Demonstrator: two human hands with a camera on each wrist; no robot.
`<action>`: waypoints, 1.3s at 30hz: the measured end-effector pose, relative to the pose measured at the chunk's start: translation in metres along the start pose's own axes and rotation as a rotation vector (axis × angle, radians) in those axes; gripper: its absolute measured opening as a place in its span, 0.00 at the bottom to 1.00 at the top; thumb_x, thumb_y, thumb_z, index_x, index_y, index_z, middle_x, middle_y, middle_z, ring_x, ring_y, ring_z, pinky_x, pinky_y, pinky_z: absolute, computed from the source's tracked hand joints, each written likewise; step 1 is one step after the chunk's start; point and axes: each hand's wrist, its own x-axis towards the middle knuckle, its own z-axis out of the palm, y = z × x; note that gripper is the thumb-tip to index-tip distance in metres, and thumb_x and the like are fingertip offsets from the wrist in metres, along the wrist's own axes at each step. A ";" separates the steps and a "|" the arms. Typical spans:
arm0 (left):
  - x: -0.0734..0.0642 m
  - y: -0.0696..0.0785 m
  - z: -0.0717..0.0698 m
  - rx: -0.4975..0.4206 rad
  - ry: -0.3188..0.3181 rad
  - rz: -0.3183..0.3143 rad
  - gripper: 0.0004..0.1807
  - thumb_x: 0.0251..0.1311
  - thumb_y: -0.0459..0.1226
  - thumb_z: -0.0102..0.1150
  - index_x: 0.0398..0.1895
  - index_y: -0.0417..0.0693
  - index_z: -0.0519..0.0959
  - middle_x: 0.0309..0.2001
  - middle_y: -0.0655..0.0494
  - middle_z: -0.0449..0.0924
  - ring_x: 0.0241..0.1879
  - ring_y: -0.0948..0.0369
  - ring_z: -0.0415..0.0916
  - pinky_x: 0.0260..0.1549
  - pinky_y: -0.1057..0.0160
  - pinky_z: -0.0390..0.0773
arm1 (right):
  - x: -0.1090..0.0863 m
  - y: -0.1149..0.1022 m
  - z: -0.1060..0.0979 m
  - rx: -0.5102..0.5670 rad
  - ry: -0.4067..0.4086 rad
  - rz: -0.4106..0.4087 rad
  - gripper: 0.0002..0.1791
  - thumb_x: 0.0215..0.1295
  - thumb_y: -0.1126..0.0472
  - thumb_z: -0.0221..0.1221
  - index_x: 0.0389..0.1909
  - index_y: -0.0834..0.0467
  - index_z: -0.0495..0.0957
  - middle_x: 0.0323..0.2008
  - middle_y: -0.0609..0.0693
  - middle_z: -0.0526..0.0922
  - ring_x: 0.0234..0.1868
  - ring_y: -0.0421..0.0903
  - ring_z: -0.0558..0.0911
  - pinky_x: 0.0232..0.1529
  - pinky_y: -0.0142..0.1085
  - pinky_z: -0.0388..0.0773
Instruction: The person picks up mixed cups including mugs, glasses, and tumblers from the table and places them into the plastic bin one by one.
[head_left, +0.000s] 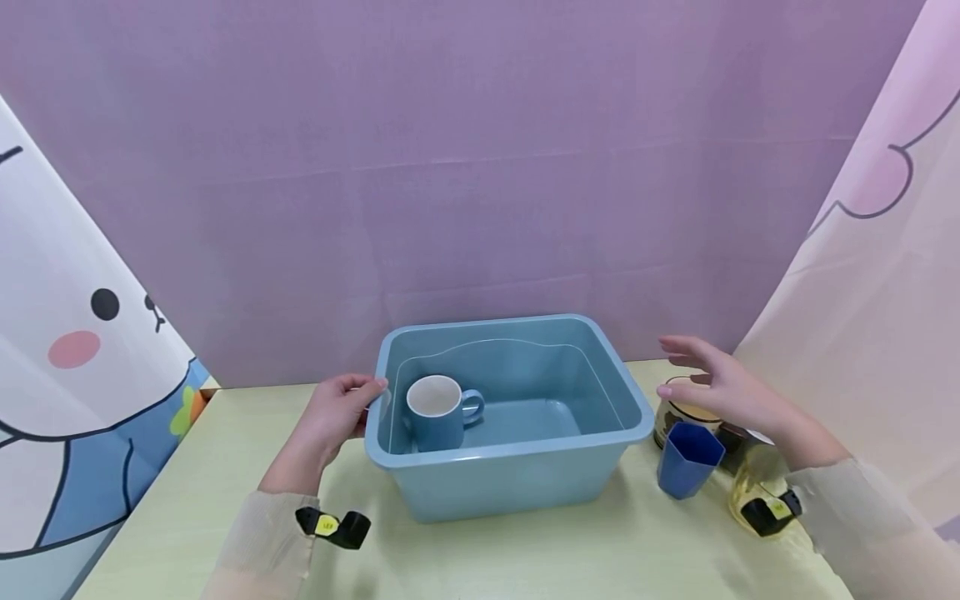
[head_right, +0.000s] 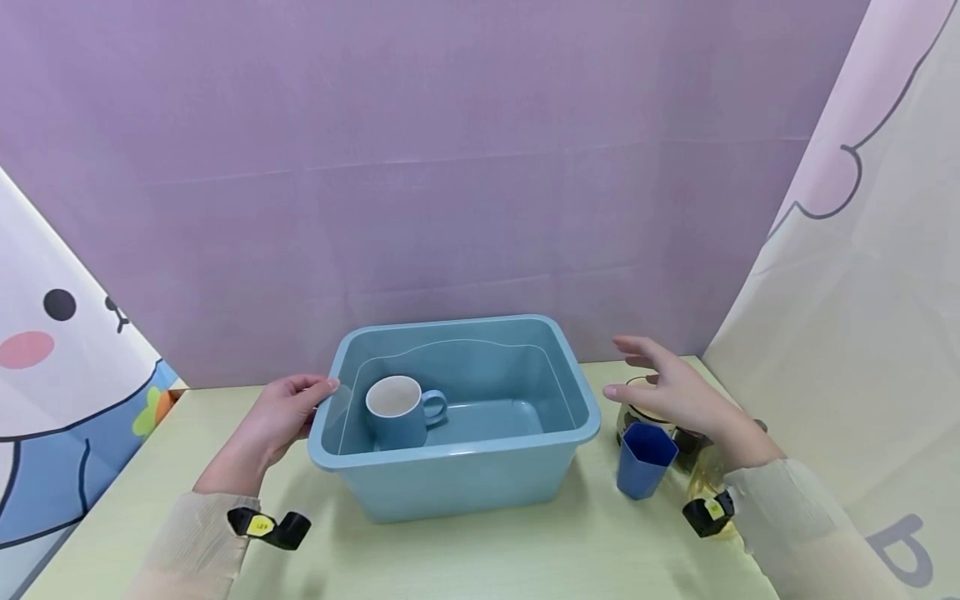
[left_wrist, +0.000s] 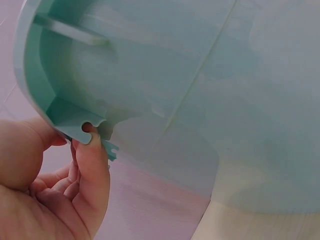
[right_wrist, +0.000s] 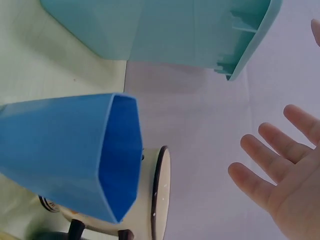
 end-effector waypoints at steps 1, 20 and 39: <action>0.000 0.000 0.000 0.000 0.000 0.000 0.26 0.66 0.49 0.52 0.58 0.39 0.71 0.41 0.48 0.78 0.30 0.61 0.77 0.33 0.65 0.81 | -0.001 0.001 0.000 0.003 0.001 0.007 0.37 0.64 0.55 0.59 0.71 0.56 0.54 0.69 0.58 0.60 0.65 0.61 0.64 0.56 0.38 0.71; 0.001 -0.002 0.001 -0.004 0.000 -0.007 0.27 0.66 0.49 0.52 0.58 0.39 0.70 0.42 0.48 0.77 0.30 0.60 0.77 0.34 0.64 0.81 | -0.006 0.029 0.002 0.041 0.016 0.024 0.42 0.62 0.56 0.59 0.73 0.56 0.48 0.71 0.62 0.53 0.66 0.65 0.60 0.57 0.65 0.61; 0.001 -0.001 0.001 0.002 0.003 -0.005 0.27 0.65 0.50 0.52 0.58 0.39 0.70 0.43 0.47 0.77 0.31 0.61 0.77 0.36 0.62 0.82 | -0.008 0.041 0.003 0.021 0.027 0.034 0.47 0.59 0.56 0.63 0.73 0.61 0.45 0.71 0.66 0.51 0.67 0.70 0.54 0.56 0.68 0.55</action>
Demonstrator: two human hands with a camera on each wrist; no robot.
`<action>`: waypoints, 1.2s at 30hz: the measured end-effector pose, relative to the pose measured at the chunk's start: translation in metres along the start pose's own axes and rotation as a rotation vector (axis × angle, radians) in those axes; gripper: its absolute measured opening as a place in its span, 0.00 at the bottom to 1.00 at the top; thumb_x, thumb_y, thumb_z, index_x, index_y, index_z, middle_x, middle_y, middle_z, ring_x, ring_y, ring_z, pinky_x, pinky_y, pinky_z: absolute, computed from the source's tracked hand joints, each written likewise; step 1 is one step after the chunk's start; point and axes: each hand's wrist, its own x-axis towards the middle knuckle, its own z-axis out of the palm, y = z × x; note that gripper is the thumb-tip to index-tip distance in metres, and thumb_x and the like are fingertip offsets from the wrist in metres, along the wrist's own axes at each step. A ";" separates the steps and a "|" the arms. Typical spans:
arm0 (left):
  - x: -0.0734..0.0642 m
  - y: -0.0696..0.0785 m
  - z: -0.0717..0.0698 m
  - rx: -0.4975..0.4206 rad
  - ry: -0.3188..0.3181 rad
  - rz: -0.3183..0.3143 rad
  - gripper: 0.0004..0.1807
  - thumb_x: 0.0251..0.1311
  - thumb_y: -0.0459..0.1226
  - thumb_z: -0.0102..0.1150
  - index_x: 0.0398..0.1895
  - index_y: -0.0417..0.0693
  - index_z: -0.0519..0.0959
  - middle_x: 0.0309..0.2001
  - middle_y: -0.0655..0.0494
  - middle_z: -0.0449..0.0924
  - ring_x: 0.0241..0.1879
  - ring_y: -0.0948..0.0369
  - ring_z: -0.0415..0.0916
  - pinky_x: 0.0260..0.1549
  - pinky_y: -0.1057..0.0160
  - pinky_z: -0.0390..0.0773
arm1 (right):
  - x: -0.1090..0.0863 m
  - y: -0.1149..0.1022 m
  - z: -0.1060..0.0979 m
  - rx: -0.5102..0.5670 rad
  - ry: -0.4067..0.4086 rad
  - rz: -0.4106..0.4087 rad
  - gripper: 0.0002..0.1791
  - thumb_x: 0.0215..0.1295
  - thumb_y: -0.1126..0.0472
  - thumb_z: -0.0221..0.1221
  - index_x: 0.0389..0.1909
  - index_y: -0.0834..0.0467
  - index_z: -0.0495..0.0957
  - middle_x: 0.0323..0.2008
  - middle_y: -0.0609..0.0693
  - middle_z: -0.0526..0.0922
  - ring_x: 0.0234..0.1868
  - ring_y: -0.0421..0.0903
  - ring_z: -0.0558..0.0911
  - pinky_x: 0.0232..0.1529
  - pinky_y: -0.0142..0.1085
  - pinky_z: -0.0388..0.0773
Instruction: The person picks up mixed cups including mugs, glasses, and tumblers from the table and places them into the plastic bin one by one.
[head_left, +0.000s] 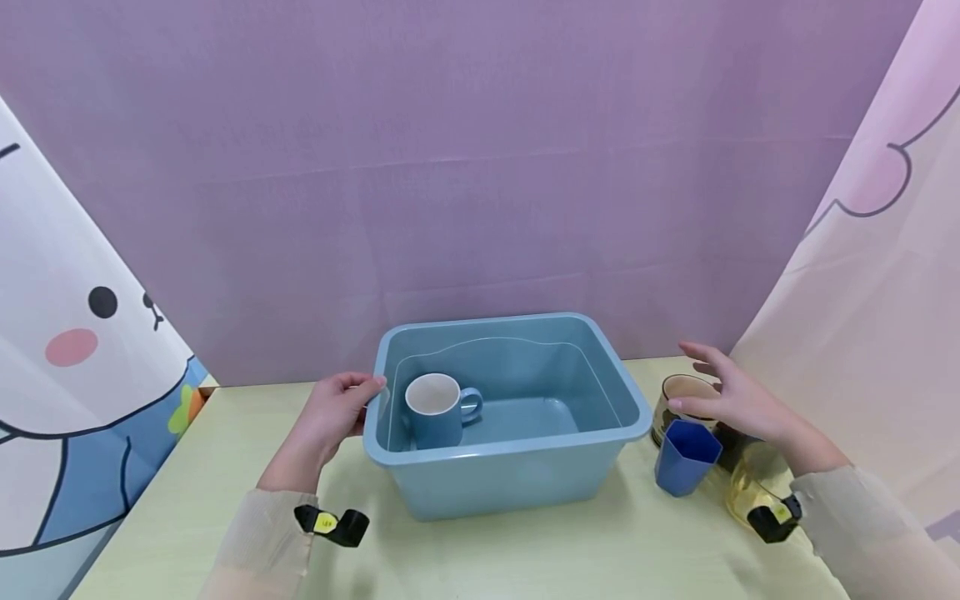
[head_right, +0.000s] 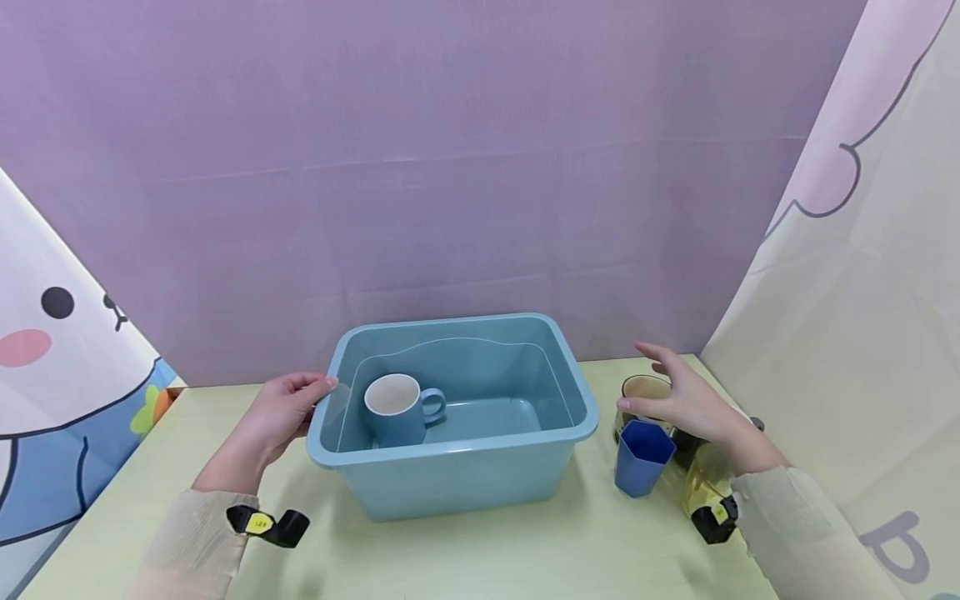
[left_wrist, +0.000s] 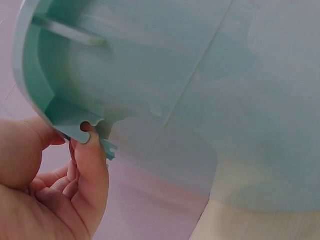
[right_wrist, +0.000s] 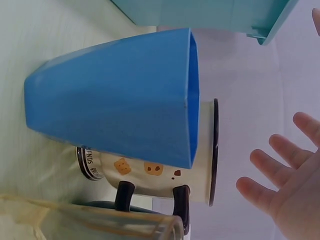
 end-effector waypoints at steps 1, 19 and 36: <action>0.000 0.000 0.000 0.000 0.000 0.000 0.27 0.65 0.50 0.52 0.58 0.39 0.70 0.43 0.47 0.77 0.31 0.61 0.77 0.36 0.62 0.82 | 0.000 0.000 0.000 -0.004 0.002 -0.001 0.47 0.59 0.56 0.63 0.72 0.62 0.45 0.71 0.66 0.51 0.67 0.70 0.55 0.56 0.68 0.55; 0.000 0.000 0.000 -0.008 0.000 0.005 0.27 0.65 0.50 0.52 0.57 0.39 0.70 0.40 0.49 0.77 0.30 0.61 0.76 0.34 0.63 0.81 | 0.001 0.013 0.001 -0.077 0.012 0.024 0.52 0.55 0.53 0.66 0.72 0.63 0.45 0.69 0.69 0.52 0.64 0.73 0.56 0.54 0.70 0.59; 0.000 0.000 0.000 -0.013 -0.006 0.005 0.27 0.65 0.50 0.52 0.58 0.38 0.70 0.41 0.48 0.77 0.31 0.61 0.77 0.36 0.62 0.82 | 0.000 0.021 0.000 -0.136 0.020 0.055 0.54 0.53 0.50 0.67 0.72 0.64 0.45 0.69 0.69 0.53 0.63 0.73 0.58 0.54 0.68 0.61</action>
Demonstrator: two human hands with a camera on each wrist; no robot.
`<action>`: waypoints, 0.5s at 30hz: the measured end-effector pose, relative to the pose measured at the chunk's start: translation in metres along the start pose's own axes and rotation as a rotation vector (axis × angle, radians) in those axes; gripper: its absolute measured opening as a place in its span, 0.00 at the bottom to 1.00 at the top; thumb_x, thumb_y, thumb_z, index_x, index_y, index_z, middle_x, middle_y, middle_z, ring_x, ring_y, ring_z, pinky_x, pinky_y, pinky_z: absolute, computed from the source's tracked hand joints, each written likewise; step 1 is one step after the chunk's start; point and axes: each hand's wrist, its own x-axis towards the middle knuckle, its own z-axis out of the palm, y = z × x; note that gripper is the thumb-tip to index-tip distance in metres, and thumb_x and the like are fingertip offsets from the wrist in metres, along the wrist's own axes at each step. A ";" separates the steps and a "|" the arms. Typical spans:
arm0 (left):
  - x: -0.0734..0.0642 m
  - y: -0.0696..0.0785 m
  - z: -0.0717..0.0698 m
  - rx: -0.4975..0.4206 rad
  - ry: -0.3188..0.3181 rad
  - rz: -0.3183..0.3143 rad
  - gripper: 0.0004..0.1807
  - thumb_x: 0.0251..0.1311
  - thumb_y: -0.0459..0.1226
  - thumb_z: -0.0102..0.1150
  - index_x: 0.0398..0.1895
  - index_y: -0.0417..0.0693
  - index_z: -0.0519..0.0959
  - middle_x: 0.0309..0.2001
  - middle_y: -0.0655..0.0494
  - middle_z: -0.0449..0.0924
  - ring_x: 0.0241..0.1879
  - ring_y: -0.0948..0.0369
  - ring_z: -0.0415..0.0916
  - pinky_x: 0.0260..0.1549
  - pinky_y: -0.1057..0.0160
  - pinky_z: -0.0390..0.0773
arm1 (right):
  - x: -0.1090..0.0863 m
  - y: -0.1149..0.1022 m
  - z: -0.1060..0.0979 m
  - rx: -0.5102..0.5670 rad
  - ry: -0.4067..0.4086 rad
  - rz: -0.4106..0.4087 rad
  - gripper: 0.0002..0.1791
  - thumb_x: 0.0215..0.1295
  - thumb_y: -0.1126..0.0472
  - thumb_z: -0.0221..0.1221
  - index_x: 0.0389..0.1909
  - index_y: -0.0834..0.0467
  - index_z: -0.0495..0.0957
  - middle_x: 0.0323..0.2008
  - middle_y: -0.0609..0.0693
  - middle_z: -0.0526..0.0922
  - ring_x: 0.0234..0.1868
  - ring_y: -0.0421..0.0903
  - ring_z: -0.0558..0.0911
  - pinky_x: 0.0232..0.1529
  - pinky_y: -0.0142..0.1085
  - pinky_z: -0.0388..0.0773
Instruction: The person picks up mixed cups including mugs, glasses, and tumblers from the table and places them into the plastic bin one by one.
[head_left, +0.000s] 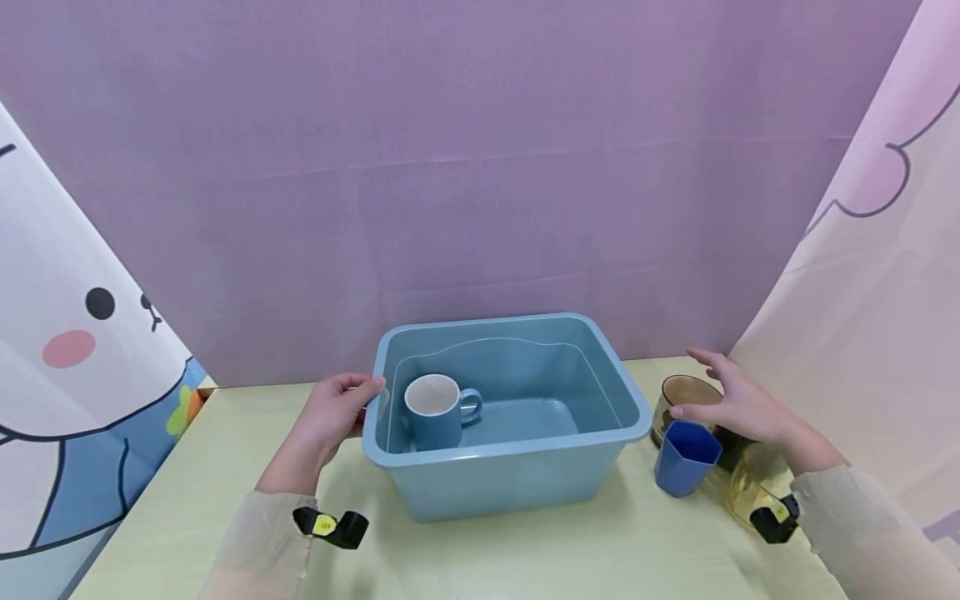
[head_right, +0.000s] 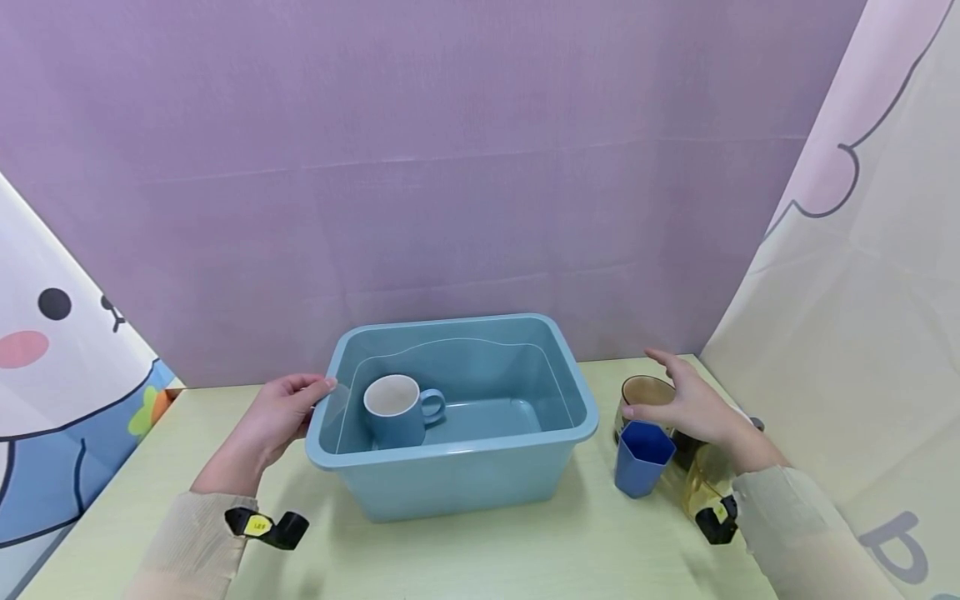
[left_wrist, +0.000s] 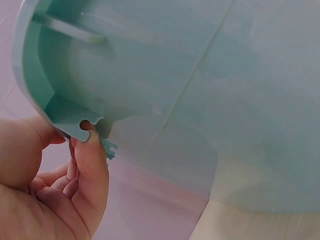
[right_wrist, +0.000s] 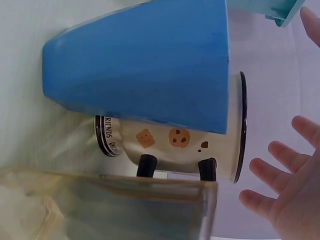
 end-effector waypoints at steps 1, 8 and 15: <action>0.000 0.000 0.000 -0.001 0.000 0.001 0.27 0.65 0.50 0.52 0.58 0.38 0.70 0.41 0.49 0.77 0.30 0.61 0.77 0.36 0.62 0.82 | 0.000 0.001 0.000 -0.001 -0.001 0.000 0.54 0.53 0.50 0.67 0.72 0.64 0.45 0.69 0.68 0.53 0.63 0.73 0.57 0.54 0.68 0.61; 0.000 -0.001 0.000 -0.004 0.000 0.006 0.27 0.65 0.50 0.53 0.57 0.38 0.70 0.38 0.51 0.77 0.29 0.61 0.76 0.35 0.63 0.81 | 0.001 0.006 0.004 -0.018 0.008 -0.024 0.54 0.52 0.50 0.68 0.72 0.65 0.47 0.68 0.68 0.54 0.62 0.72 0.59 0.53 0.67 0.62; 0.000 -0.001 0.000 -0.007 0.000 0.007 0.27 0.65 0.50 0.53 0.57 0.38 0.70 0.37 0.51 0.77 0.29 0.61 0.76 0.34 0.63 0.81 | 0.003 0.010 0.007 -0.042 0.023 -0.030 0.56 0.50 0.49 0.69 0.71 0.68 0.47 0.67 0.71 0.54 0.62 0.72 0.59 0.54 0.67 0.61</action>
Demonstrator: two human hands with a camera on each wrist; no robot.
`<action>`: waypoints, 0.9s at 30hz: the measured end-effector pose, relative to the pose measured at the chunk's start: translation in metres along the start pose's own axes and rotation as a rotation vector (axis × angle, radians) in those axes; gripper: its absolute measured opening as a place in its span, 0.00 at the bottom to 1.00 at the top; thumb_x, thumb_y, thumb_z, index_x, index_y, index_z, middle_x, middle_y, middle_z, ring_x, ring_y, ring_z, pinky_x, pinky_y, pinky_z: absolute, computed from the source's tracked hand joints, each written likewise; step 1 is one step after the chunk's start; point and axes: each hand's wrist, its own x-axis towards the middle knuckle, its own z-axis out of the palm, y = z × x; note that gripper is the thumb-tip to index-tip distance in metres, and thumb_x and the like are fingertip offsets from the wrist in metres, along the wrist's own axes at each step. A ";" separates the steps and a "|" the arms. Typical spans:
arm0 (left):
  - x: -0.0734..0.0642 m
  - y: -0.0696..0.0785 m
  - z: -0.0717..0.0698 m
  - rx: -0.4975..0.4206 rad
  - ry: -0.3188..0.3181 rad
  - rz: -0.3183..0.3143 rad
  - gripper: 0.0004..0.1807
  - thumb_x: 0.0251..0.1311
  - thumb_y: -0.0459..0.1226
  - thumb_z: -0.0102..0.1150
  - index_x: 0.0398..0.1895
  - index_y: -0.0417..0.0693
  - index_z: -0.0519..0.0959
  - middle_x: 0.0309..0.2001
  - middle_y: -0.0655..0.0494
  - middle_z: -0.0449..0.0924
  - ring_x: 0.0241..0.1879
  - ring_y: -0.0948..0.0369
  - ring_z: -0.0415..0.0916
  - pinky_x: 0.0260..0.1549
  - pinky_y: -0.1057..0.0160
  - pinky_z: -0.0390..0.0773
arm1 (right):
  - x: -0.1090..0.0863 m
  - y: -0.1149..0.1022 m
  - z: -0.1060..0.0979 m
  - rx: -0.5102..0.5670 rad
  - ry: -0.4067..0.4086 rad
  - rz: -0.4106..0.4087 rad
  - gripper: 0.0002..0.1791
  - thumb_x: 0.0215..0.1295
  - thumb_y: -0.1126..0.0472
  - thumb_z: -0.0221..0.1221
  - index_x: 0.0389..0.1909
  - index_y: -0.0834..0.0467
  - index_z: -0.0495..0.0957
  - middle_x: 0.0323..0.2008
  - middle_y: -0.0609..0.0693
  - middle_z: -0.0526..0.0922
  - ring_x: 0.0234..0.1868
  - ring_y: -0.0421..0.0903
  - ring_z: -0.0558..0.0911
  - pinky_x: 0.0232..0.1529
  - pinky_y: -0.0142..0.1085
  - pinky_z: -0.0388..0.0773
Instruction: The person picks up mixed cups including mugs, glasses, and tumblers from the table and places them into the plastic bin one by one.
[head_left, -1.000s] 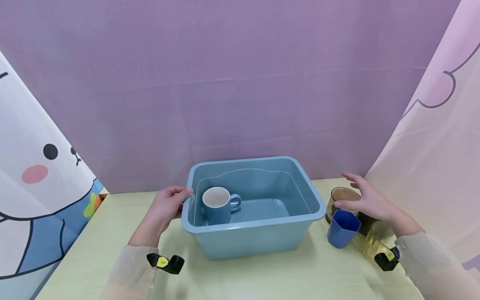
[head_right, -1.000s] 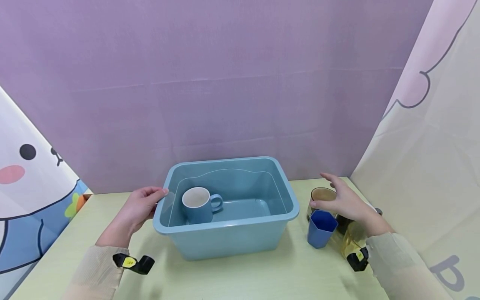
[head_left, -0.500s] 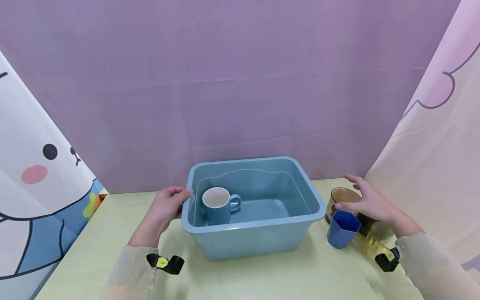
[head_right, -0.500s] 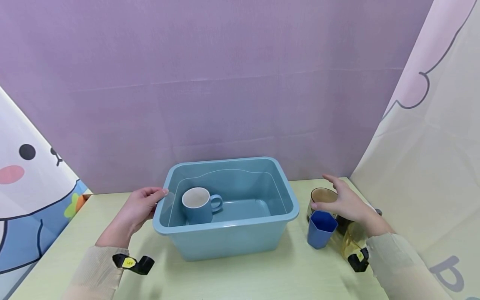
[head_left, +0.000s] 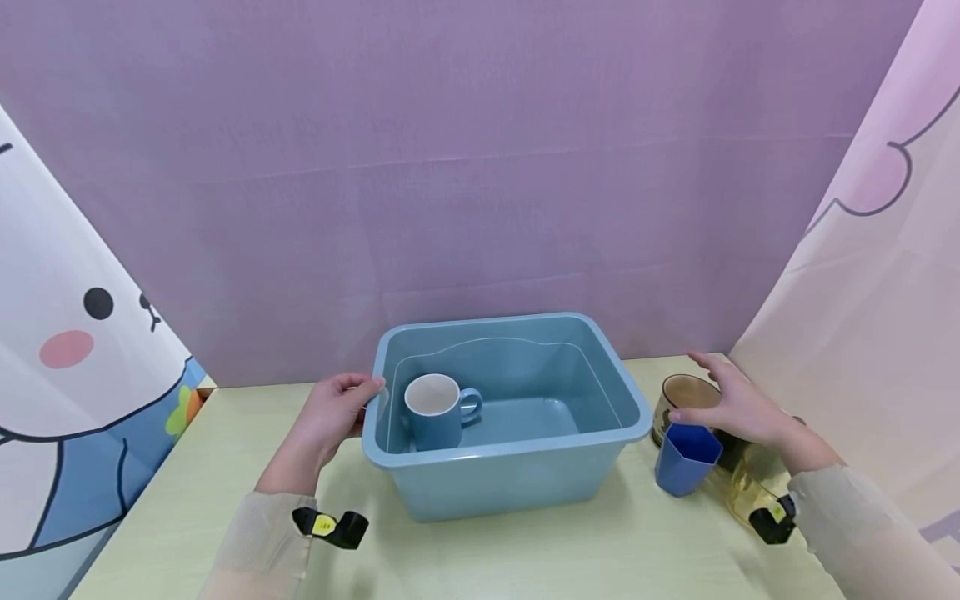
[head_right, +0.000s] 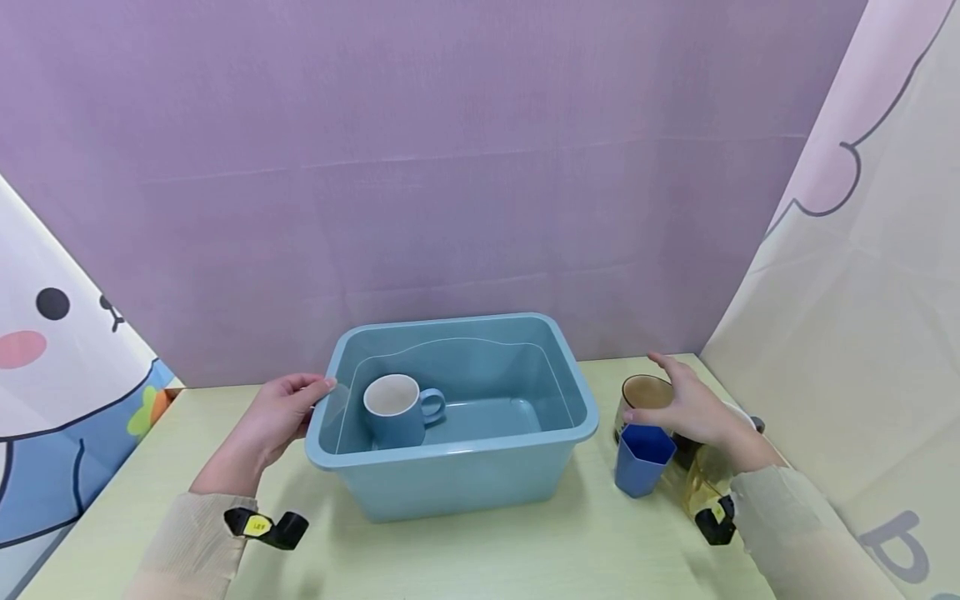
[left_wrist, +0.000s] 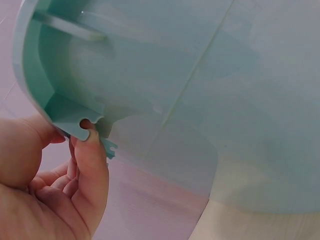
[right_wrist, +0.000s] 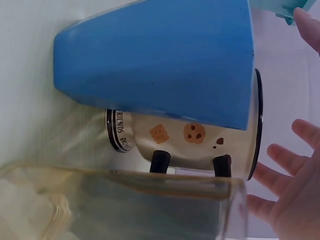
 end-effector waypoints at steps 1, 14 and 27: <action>0.000 0.000 0.000 -0.001 0.000 0.001 0.27 0.65 0.49 0.53 0.57 0.38 0.70 0.37 0.51 0.77 0.29 0.61 0.76 0.33 0.64 0.81 | 0.000 0.000 0.000 -0.003 0.000 0.001 0.56 0.50 0.49 0.69 0.71 0.68 0.46 0.68 0.71 0.54 0.62 0.72 0.59 0.54 0.67 0.61; 0.002 -0.002 0.000 -0.006 -0.002 0.005 0.27 0.65 0.49 0.53 0.57 0.37 0.70 0.37 0.52 0.77 0.28 0.62 0.76 0.32 0.65 0.81 | 0.000 0.008 0.001 -0.027 -0.040 0.037 0.60 0.49 0.46 0.69 0.71 0.70 0.43 0.69 0.73 0.51 0.66 0.73 0.55 0.57 0.69 0.56; 0.002 -0.002 0.000 -0.012 -0.002 0.010 0.27 0.65 0.49 0.53 0.57 0.37 0.70 0.37 0.50 0.77 0.28 0.61 0.77 0.33 0.64 0.81 | 0.000 0.009 0.002 -0.043 -0.060 0.053 0.60 0.49 0.45 0.69 0.70 0.71 0.44 0.67 0.74 0.53 0.65 0.73 0.56 0.57 0.68 0.57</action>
